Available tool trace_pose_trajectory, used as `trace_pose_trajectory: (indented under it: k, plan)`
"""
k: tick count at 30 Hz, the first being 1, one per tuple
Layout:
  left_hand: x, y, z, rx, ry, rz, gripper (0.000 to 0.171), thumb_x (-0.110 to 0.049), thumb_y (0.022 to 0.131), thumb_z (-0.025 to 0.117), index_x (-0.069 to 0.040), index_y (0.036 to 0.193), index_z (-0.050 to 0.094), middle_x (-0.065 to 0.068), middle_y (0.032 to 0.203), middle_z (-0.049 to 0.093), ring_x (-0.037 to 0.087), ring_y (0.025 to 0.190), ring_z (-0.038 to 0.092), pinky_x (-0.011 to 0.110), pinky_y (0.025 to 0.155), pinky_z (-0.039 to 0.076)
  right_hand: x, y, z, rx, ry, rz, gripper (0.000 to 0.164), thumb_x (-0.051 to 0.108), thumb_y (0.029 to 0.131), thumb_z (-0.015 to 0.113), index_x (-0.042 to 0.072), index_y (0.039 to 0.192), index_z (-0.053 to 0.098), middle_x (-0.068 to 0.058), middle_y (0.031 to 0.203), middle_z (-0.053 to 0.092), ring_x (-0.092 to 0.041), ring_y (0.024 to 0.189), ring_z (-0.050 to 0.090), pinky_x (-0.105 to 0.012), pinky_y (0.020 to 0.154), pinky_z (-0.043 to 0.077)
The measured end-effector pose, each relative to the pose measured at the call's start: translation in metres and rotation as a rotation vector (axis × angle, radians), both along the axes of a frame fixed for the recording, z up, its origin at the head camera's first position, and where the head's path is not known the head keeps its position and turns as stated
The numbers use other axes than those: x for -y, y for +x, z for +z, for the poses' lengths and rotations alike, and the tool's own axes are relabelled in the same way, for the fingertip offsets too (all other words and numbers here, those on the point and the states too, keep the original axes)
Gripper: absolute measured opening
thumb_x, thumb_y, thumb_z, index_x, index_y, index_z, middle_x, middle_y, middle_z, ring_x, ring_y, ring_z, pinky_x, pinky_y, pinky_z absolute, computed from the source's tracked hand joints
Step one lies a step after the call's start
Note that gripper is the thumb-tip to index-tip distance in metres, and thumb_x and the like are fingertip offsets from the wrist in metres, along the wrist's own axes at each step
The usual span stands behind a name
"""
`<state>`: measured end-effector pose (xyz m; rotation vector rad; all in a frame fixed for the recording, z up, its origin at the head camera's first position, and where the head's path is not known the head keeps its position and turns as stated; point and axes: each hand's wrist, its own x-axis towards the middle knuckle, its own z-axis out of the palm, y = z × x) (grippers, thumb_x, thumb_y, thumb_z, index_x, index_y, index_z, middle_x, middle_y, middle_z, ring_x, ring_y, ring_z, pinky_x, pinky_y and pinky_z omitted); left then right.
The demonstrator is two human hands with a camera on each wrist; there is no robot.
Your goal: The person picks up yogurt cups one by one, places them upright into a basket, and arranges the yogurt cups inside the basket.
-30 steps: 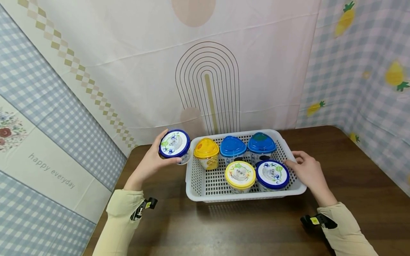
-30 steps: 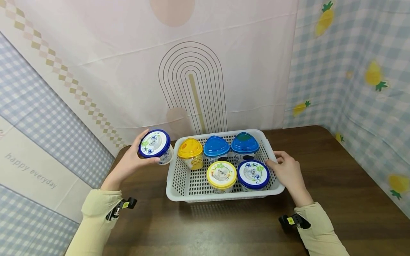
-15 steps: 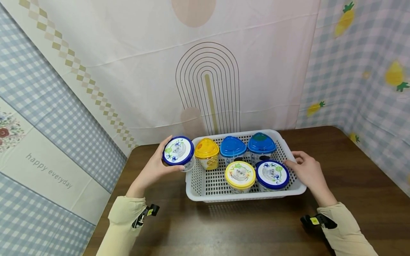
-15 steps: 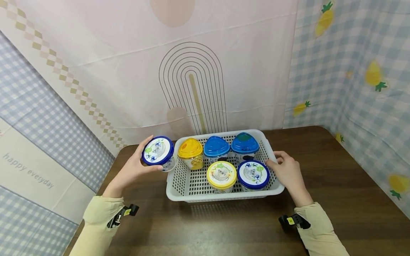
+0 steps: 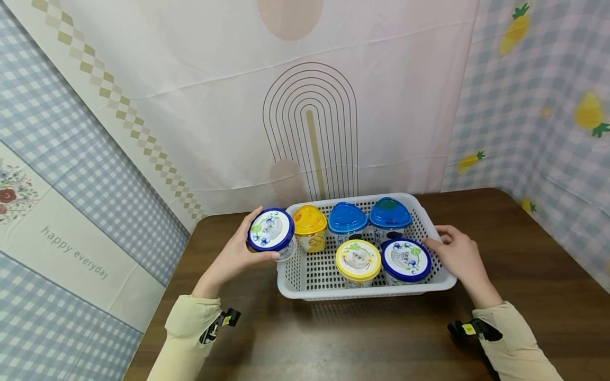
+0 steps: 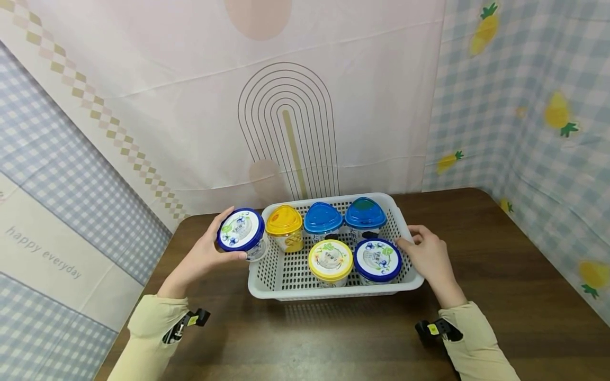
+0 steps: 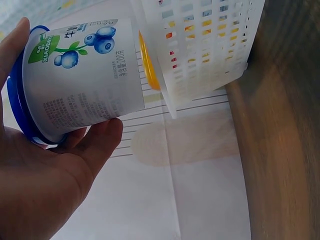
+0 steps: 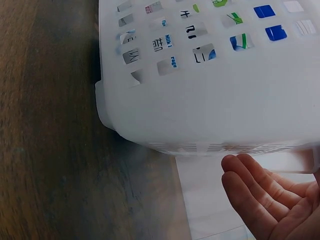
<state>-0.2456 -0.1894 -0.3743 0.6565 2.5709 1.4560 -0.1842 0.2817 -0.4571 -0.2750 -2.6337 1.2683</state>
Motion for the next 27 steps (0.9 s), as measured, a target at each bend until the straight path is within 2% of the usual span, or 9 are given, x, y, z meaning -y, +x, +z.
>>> trace_pose_trajectory:
  k: [12,27]
  plan:
    - [-0.0040,0.0012,-0.0045,0.031,0.005,-0.027,0.111,-0.034,0.074,0.091,-0.039,0.159,0.020,0.012,0.153,0.038,0.033,0.132,0.045,0.055,0.106,0.039,-0.0008,-0.0001,-0.0008,-0.006,0.011,0.003,0.061,0.039,0.099,0.063,-0.008,0.137,0.051,-0.031,0.105,0.068,-0.032,0.079,0.071,-0.045,0.062,0.060]
    - [-0.0103,0.0042,-0.0049,0.022,0.014,-0.072,0.110,-0.028,0.075,0.092,-0.035,0.159,0.021,0.011,0.153,0.037,0.033,0.133,0.044,0.055,0.108,0.038,-0.0014,-0.0009,-0.0028,0.000,-0.001,0.003,0.062,0.039,0.099,0.063,-0.007,0.138,0.050,-0.032,0.108,0.068,-0.033,0.079,0.071,-0.045,0.062,0.060]
